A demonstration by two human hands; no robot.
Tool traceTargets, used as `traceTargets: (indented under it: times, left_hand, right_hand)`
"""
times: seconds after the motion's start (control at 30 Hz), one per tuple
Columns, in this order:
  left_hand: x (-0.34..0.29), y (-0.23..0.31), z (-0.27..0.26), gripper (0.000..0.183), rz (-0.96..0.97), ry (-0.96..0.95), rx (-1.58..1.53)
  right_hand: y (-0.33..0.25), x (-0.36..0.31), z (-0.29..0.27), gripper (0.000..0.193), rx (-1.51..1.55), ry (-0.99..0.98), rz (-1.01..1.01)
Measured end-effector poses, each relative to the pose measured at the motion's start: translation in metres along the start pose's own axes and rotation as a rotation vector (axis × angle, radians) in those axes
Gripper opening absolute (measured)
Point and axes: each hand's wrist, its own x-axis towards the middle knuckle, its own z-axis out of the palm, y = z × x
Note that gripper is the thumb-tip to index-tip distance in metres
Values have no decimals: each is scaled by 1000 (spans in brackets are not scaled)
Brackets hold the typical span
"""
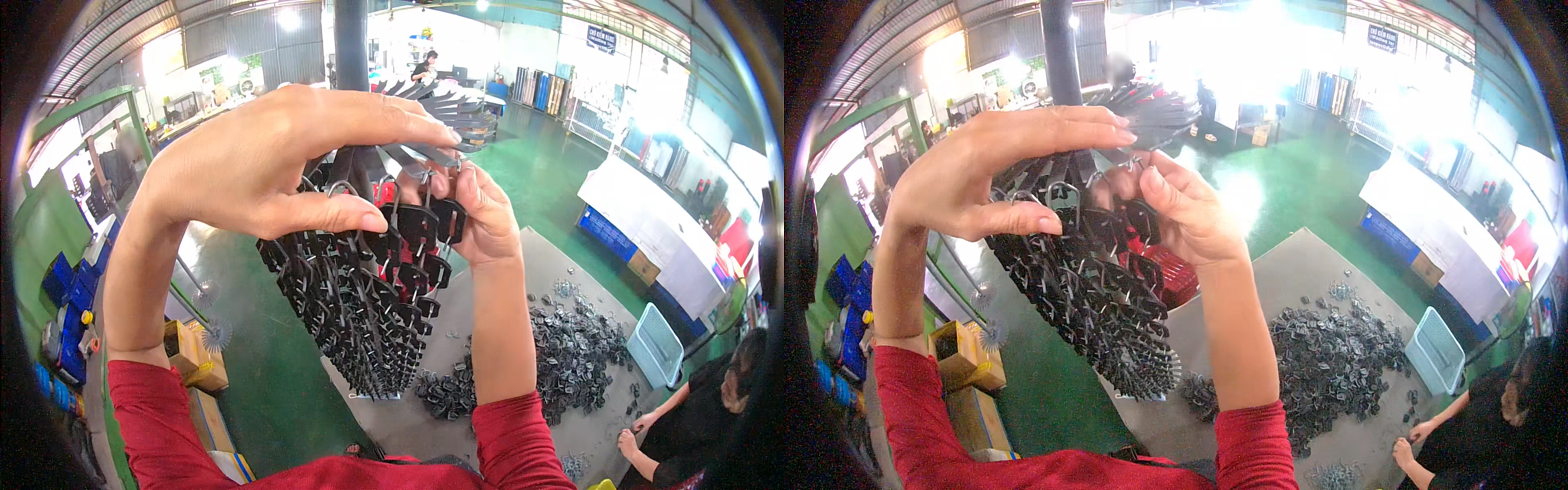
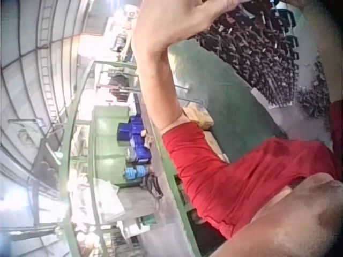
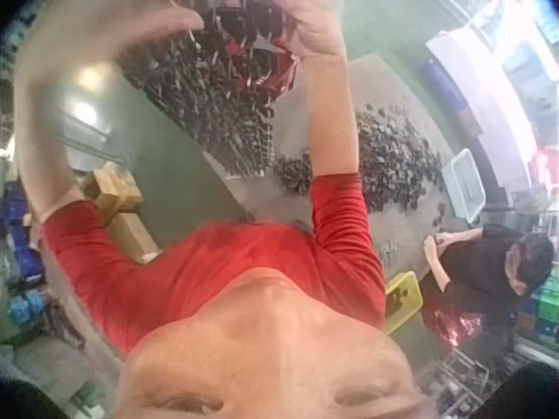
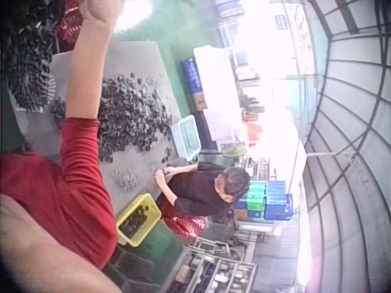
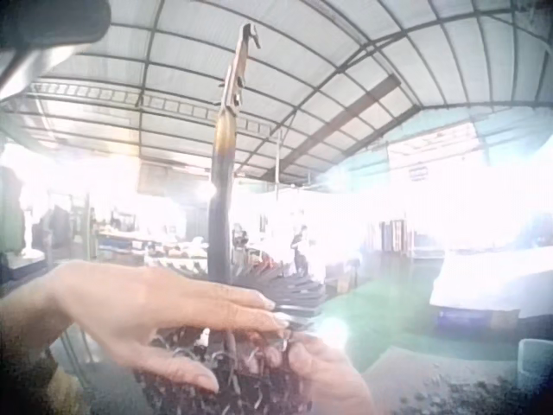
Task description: The person hangs black plastic clips onto a metal assembly rack by hand. They sort through a large pile of clips on a table, pick them up individually, and attach them to the prongs of a tall vertical rotating rack.
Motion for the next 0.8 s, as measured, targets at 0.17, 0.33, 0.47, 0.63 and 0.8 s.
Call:
traceTargets:
  times: [0.17,0.33,0.47,0.63,0.8]
  left_hand:
    - [-5,-3,2,58,-6,29,-5]
    - [-1,-5,2,54,22,30,-28]
    - [4,-2,2,54,-23,1,-14]
    - [18,-3,11,52,-61,1,157]
    - [23,4,-2,59,-136,-118,141]
  right_hand:
    - [-1,1,2,33,85,-100,-40]
    - [-12,-8,21,33,-506,329,-208]
    - [-18,-29,12,21,-1037,766,-304]
    - [-74,-106,-44,22,-1424,1013,-192]
    - [-94,-219,-114,22,-1998,908,265]
